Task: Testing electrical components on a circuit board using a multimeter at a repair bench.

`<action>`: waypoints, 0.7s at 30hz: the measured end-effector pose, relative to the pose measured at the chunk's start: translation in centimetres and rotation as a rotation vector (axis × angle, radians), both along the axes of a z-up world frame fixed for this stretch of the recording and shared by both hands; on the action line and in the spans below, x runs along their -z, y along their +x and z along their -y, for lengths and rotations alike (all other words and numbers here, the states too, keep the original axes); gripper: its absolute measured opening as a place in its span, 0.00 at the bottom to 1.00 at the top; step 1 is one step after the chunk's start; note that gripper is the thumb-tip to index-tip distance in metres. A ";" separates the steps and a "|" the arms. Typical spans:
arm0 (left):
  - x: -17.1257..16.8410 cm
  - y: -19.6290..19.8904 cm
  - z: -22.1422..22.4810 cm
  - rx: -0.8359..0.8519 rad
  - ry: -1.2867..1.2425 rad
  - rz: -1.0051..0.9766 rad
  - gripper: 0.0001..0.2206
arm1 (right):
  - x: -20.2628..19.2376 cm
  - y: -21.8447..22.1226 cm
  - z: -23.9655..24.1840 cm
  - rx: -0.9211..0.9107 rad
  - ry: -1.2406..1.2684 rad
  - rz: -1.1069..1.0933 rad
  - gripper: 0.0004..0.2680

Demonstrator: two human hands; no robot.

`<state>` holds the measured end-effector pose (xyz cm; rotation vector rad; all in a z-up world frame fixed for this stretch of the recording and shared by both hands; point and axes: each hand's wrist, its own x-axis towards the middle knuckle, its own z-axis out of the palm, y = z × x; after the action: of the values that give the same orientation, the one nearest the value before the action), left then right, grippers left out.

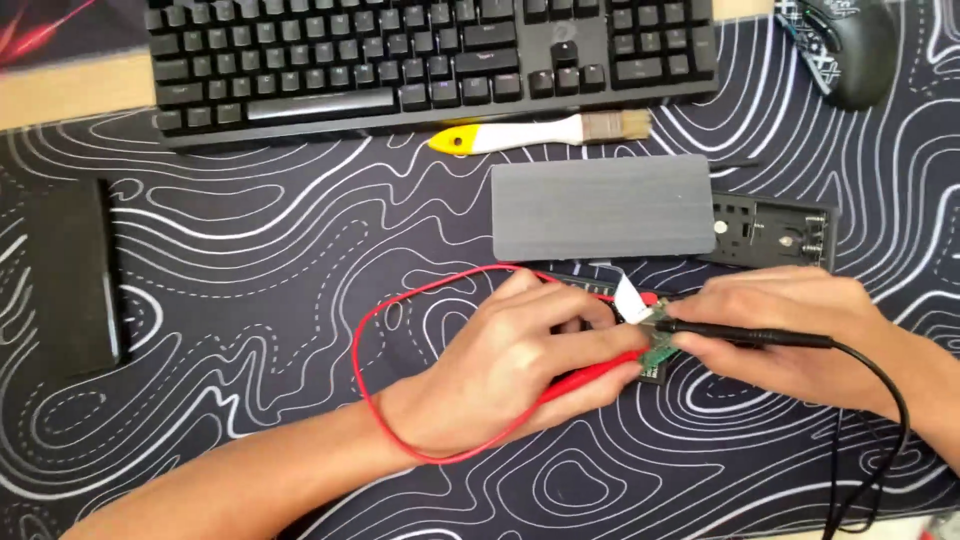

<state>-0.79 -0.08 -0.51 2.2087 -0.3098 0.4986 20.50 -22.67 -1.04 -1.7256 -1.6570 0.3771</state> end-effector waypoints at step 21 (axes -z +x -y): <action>0.6 0.2 0.4 -0.057 0.095 0.077 0.07 | -0.4 0.2 -0.6 -0.064 0.028 -0.047 0.11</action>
<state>-0.58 -0.47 -1.10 2.2996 -0.3173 0.6121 20.69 -22.09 -0.64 -1.6349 -1.6787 0.4193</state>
